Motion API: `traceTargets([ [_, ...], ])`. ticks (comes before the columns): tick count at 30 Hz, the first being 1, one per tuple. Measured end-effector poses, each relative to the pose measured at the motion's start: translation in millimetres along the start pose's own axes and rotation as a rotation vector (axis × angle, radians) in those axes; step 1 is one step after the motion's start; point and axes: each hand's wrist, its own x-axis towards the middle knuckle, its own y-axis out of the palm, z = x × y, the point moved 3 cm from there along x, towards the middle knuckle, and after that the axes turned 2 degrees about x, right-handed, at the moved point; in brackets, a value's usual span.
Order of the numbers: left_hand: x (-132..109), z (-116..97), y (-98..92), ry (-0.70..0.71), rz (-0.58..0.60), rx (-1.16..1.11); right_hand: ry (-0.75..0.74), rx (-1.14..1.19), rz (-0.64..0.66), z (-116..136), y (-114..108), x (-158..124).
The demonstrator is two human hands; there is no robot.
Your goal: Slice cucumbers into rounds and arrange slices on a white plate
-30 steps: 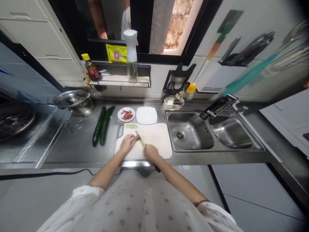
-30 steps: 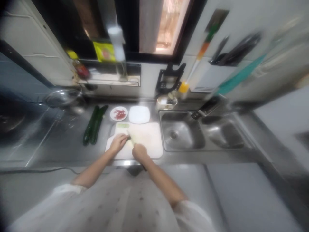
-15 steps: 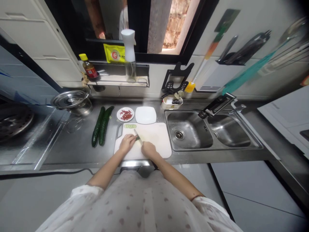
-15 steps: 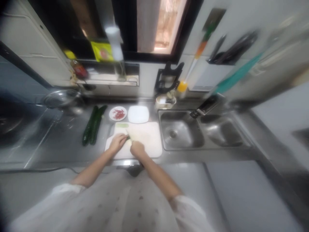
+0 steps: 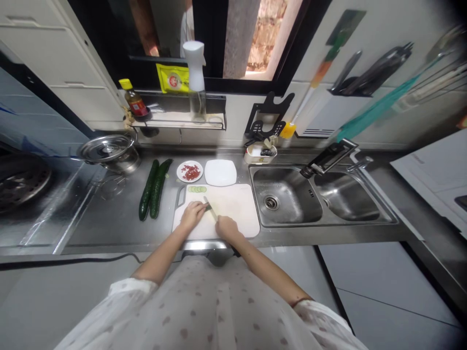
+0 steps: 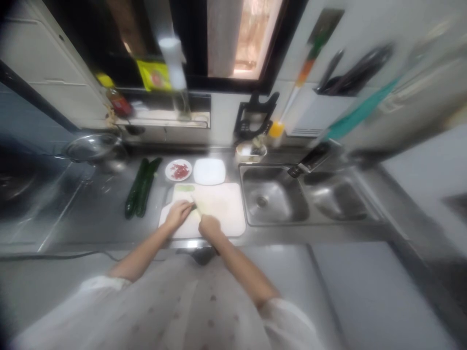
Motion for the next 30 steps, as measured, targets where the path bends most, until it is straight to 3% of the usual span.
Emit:
traceTargets([
  [20,-0.3,-1.7,-0.5,-0.003,-0.002,0.02,-0.015,0.016,-0.033,10.3,-1.3,24.3],
  [30,-0.1,-0.5,0.2,-0.013,0.006,0.006,0.005,-0.008,-0.008,4.5,1.9,7.5],
])
